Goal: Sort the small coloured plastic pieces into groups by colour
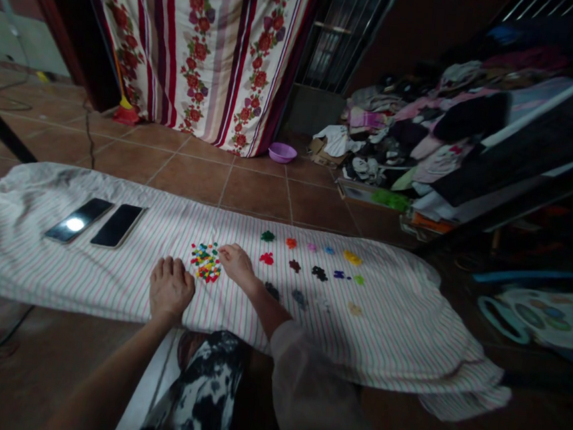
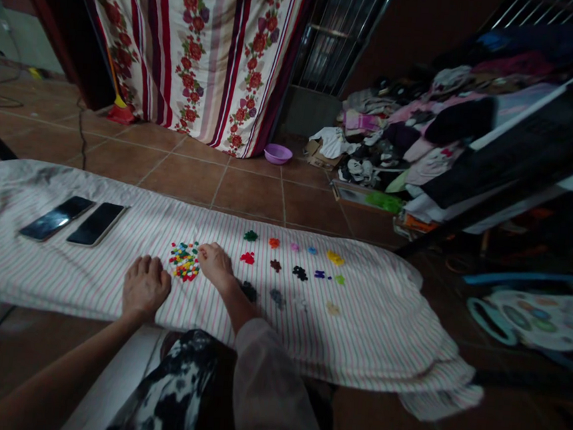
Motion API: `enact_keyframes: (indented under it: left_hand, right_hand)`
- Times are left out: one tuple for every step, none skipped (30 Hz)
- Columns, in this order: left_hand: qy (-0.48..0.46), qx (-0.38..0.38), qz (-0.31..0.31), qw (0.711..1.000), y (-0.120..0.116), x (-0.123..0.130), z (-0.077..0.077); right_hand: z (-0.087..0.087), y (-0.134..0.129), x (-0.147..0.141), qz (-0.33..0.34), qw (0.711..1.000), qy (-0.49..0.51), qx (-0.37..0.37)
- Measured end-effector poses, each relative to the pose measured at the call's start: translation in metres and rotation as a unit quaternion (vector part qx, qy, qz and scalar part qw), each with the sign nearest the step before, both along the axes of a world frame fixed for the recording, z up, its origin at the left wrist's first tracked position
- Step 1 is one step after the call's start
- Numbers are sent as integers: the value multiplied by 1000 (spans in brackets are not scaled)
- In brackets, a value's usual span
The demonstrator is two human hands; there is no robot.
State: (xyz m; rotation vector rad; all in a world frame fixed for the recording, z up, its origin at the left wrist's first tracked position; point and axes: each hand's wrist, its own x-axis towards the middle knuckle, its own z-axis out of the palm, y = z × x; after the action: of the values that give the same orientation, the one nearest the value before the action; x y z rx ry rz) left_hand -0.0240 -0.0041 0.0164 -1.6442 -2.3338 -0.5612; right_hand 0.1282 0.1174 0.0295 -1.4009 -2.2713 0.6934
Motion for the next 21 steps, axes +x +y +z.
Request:
enact_keyframes:
  left_hand:
    - [5,0,0,1000,0,0,0]
    - [9,0,-1,1000,0,0,0]
    - [11,1,-1,1000,0,0,0]
    - [11,3,-2,1000,0,0,0]
    - [10,5,-2,1000,0,0,1]
    - [8,8,-1,1000,0,0,1]
    - [4,11,0,1000,0,0,1]
    - [-1,14,1,1000,0,0,1]
    - [-7,15,1,1000,0,1,1]
    - [-12,15,1,1000,0,1,1]
    - [-17,14,1,1000,0,1,1]
    - [-19,11,1,1000,0,1,2]
    - [-20,8,1,1000,0,1,2]
    - [-19,5,1,1000,0,1,2]
    - [-17,3,2,1000,0,1,2]
    - [-15,1,3,1000,0,1,3]
    - [-13,-1,4,1000,0,1,3]
    - [-12,-2,4,1000,0,1,3]
    - [-10,-4,4,1000,0,1,3]
    - [-9,-6,4,1000,0,1,4]
    - [-7,-7,3,1000,0,1,4]
  right_hand:
    - [1,-1,-5,-1,1000,-12,-2]
    - [2,-3,-9,-5,1000,-24,-4]
    - [4,-3,-13,-11,999,-38,-7]
    - [5,-4,-16,-18,998,-51,-11]
    - [6,-4,-19,-24,998,-63,-15]
    - [7,-4,-21,-31,997,-74,-17]
    - [8,-4,-23,-37,996,-84,-19]
    - [8,-3,-24,-42,995,-92,-19]
    - [9,-2,-25,-45,994,-99,-20]
    - [9,-1,-26,-46,993,-105,-20]
    - [8,-1,-26,-45,993,-109,-20]
    - [8,0,-26,-45,993,-112,-21]
    - [7,1,-27,-45,992,-113,-22]
    - [7,1,-27,-47,992,-113,-24]
    - [6,1,-27,-49,992,-112,-26]
    - [6,1,-27,-51,992,-109,-27]
    - [6,1,-26,-51,993,-103,-27]
    - [6,1,-26,-52,994,-95,-25]
    - [6,0,-25,-52,995,-86,-23]
    - [7,0,-25,-53,995,-76,-21]
    - [8,0,-24,-54,996,-64,-20]
